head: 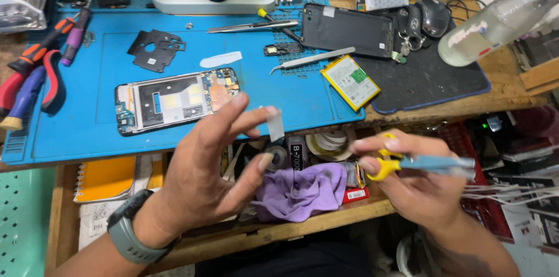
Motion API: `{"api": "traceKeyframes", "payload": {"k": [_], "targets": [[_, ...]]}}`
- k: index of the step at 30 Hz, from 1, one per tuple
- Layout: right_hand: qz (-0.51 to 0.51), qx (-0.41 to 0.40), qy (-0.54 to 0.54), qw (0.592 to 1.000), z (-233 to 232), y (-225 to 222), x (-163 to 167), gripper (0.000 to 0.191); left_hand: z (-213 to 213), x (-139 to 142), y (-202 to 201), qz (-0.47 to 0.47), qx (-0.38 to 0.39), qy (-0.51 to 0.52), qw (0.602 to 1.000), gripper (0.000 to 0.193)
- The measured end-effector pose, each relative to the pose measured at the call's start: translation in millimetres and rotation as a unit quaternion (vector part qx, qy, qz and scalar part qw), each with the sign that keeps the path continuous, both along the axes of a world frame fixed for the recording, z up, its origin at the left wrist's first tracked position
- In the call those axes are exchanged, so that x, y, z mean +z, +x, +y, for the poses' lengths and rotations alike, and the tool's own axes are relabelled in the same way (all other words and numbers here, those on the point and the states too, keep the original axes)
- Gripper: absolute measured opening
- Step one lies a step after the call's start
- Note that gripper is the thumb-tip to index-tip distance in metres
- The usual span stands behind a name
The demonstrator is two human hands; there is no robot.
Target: The person uses tweezers to carefully place and adjust small internal components inside a disassembled smartphone. They then cut a piece of white adhesive tape and apply it to the device's edge before picking up a new screen assembly.
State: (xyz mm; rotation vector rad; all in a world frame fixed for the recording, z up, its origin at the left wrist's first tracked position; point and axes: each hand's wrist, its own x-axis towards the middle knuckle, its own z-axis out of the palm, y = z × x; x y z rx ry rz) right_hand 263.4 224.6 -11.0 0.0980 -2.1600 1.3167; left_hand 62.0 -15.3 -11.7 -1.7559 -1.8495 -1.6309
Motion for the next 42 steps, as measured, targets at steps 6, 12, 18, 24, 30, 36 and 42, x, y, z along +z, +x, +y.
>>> {"api": "traceKeyframes", "payload": {"k": [6,12,18,24,30,36,42], "targets": [[-0.046,0.107,-0.157,0.981,-11,-47,-2,0.043,-1,-10,14,0.005,-0.021,0.008,1.000,0.081],[-0.067,0.146,-0.167,0.973,-27,-64,1,0.041,-3,-15,15,0.008,-0.020,0.004,1.000,0.079],[-0.041,0.102,-0.044,0.993,-31,-68,3,0.038,-4,-18,16,0.004,-0.023,0.000,1.000,0.077],[-0.007,0.127,0.017,0.992,-33,-68,9,0.038,-4,-11,20,0.003,-0.004,-0.005,1.000,0.075],[-0.030,0.165,-0.068,0.984,-34,-62,6,0.039,-3,-3,23,-0.037,0.048,-0.046,0.997,0.060],[-0.052,0.189,-0.091,0.976,-34,-59,0,0.038,-2,-3,25,-0.171,-0.014,-0.052,0.984,0.023],[-0.057,0.117,-0.165,0.978,-33,-54,-8,0.044,-3,-15,28,-0.343,-0.025,-0.027,0.939,0.008]]}}
